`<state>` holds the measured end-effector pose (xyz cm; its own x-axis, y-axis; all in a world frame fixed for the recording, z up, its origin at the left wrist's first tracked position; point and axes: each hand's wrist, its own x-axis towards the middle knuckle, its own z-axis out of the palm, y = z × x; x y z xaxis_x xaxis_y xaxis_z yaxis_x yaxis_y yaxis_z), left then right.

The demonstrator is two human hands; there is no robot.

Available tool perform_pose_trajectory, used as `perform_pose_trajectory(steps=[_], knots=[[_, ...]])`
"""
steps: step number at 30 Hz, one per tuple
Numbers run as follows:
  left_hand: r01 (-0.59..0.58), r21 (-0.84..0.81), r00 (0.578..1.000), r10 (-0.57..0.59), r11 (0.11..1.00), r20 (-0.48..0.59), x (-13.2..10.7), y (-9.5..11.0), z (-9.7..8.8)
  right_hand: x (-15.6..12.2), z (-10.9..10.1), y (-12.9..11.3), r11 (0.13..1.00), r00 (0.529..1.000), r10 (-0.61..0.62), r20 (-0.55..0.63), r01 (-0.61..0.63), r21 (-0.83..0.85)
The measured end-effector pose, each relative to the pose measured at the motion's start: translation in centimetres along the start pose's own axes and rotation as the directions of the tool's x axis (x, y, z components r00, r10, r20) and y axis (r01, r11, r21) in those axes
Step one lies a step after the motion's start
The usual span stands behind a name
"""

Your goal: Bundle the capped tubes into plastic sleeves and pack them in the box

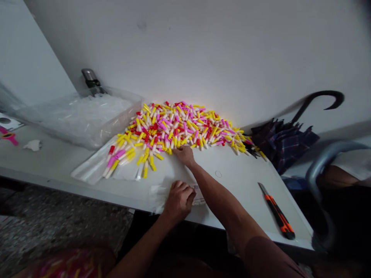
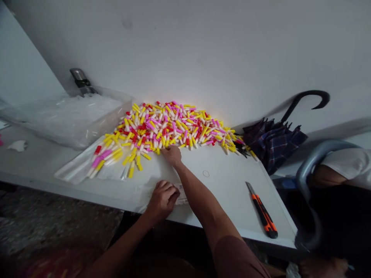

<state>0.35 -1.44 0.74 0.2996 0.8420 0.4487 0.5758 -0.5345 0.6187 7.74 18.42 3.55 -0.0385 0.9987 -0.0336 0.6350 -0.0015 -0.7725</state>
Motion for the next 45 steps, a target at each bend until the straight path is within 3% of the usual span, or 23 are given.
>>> perform_pose_trajectory(steps=[4,10,14,17,22,26,29,33,37,41,45], knots=[[0.004,0.007,1.000,-0.004,1.000,0.008,-0.1,0.0,-0.1,-2.2,-3.2,0.8,0.998,0.993,-0.047,0.109,0.043,0.040],[0.005,0.042,0.999,-0.007,0.999,0.050,0.6,0.4,-0.8,-9.2,-13.3,5.6,0.996,0.981,-0.026,0.190,0.009,0.090],[0.020,0.092,0.996,-0.028,0.996,0.089,1.2,0.5,-0.7,-14.8,-18.9,8.3,0.999,0.968,-0.009,0.250,0.018,-0.034],[0.011,0.053,1.000,-0.012,0.999,0.025,1.0,0.3,-0.3,-17.7,-20.9,9.2,0.987,0.959,-0.002,0.284,0.048,-0.155],[-0.085,-0.007,0.994,0.085,0.996,-0.076,0.4,-0.1,0.0,-18.7,-20.2,9.6,0.971,0.944,-0.005,0.329,0.084,-0.225],[-0.106,-0.009,0.992,0.105,0.994,-0.069,0.3,-0.3,0.1,-17.8,-17.4,8.8,0.960,0.932,-0.079,0.354,0.167,-0.225],[-0.103,0.000,0.993,0.103,0.995,-0.065,0.3,-0.4,0.3,-17.5,-14.7,8.1,0.975,0.927,-0.095,0.362,0.161,-0.157],[-0.107,0.023,0.991,0.109,0.994,-0.073,0.1,-0.5,0.4,-18.0,-12.3,8.2,0.999,0.952,-0.035,0.303,0.042,-0.015],[-0.112,0.026,0.991,0.114,0.993,-0.070,0.1,-0.5,0.3,-18.6,-12.0,9.1,0.985,0.960,0.062,0.274,-0.102,0.136],[-0.096,0.018,0.994,0.096,0.995,-0.049,0.1,-0.6,0.4,-19.1,-12.2,9.1,0.922,0.897,0.056,0.438,-0.215,0.323],[-0.076,0.002,0.996,0.076,0.997,-0.043,0.0,-0.7,0.4,-19.6,-12.6,8.9,0.784,0.835,0.033,0.550,-0.362,0.503]])
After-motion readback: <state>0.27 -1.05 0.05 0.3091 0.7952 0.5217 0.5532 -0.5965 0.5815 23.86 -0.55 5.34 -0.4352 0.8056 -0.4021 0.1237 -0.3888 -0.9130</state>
